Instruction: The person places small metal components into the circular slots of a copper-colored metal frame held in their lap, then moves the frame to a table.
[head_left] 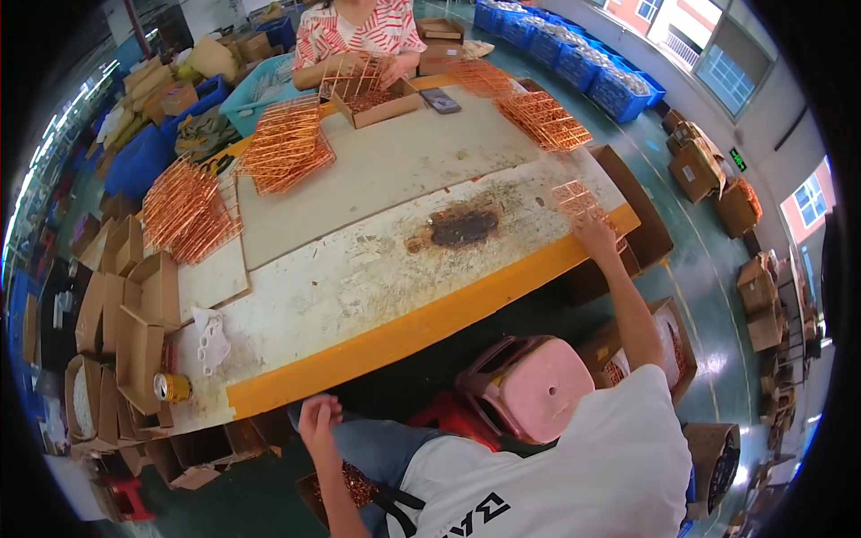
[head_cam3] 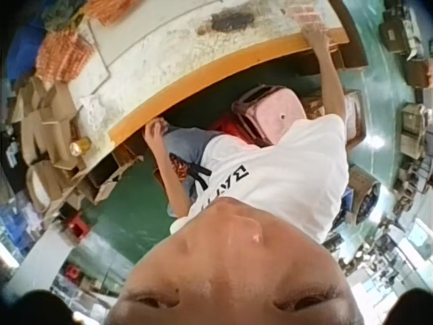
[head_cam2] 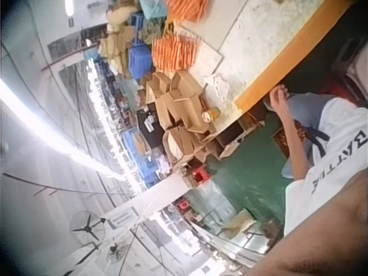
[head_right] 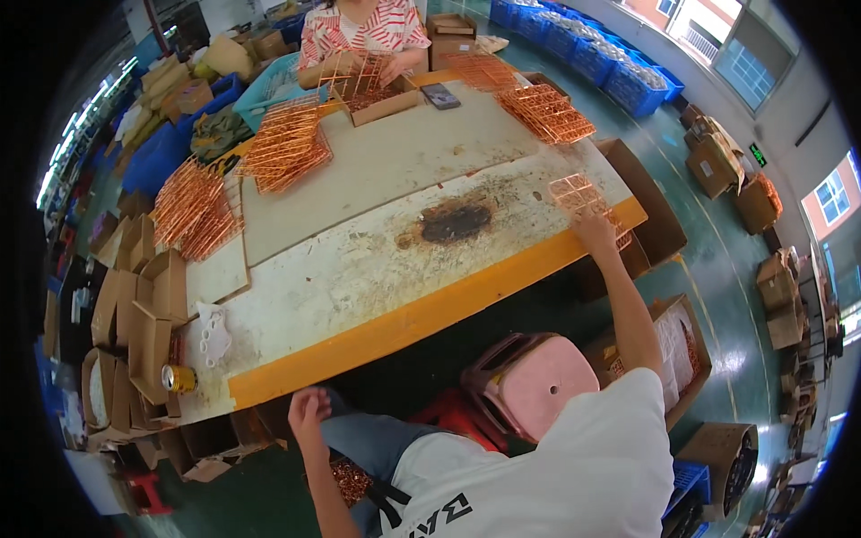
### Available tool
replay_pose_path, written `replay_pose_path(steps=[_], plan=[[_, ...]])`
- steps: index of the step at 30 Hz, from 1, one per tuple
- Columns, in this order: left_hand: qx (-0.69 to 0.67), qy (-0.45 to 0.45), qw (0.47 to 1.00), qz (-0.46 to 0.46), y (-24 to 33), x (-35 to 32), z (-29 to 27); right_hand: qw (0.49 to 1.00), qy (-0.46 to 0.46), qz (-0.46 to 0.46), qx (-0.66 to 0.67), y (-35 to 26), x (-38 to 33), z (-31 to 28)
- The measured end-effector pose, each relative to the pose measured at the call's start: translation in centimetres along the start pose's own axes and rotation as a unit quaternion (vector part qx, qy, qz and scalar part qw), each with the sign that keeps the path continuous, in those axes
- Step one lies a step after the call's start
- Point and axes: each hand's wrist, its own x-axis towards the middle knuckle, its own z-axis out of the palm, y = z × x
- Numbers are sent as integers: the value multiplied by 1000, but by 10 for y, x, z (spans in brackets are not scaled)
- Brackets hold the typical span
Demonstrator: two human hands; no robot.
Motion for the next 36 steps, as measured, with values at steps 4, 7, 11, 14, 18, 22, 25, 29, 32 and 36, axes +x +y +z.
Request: replay_pose_path(steps=[4, 7, 11, 14, 18, 22, 25, 29, 32, 36], plan=[[-59, -77, 995, 36, 10, 8, 54, 987, 31, -63, 145, -43, -45, -80], [-90, -76, 991, 57, -5, -9, 62, 785, -116, -158, 588, -143, -138, -159], [-385, -131, 910, 83, 11, -56, 16, 585, -501, -206, 603, -274, -259, -131], [-356, 82, 927, 83, -9, -113, -53, 543, -608, -287, 503, -361, -331, -59], [-378, 310, 872, 0, -102, -188, -154, 326, -817, -276, 387, -463, -444, 4], [-372, 430, 822, 28, -148, -259, -214, 327, -858, -311, 245, -524, -576, 49], [-337, 537, 773, -10, -188, -270, -215, 342, -866, -328, 161, -542, -606, 68], [-265, 618, 739, -48, -255, -274, -222, 375, -780, -476, 153, -543, -653, 127], [-228, 627, 743, -45, -256, -264, -232, 388, -609, -639, 265, -549, -661, 172], [-325, 605, 727, 8, -255, -261, -243, 425, -776, -426, 189, -553, -659, 170]])
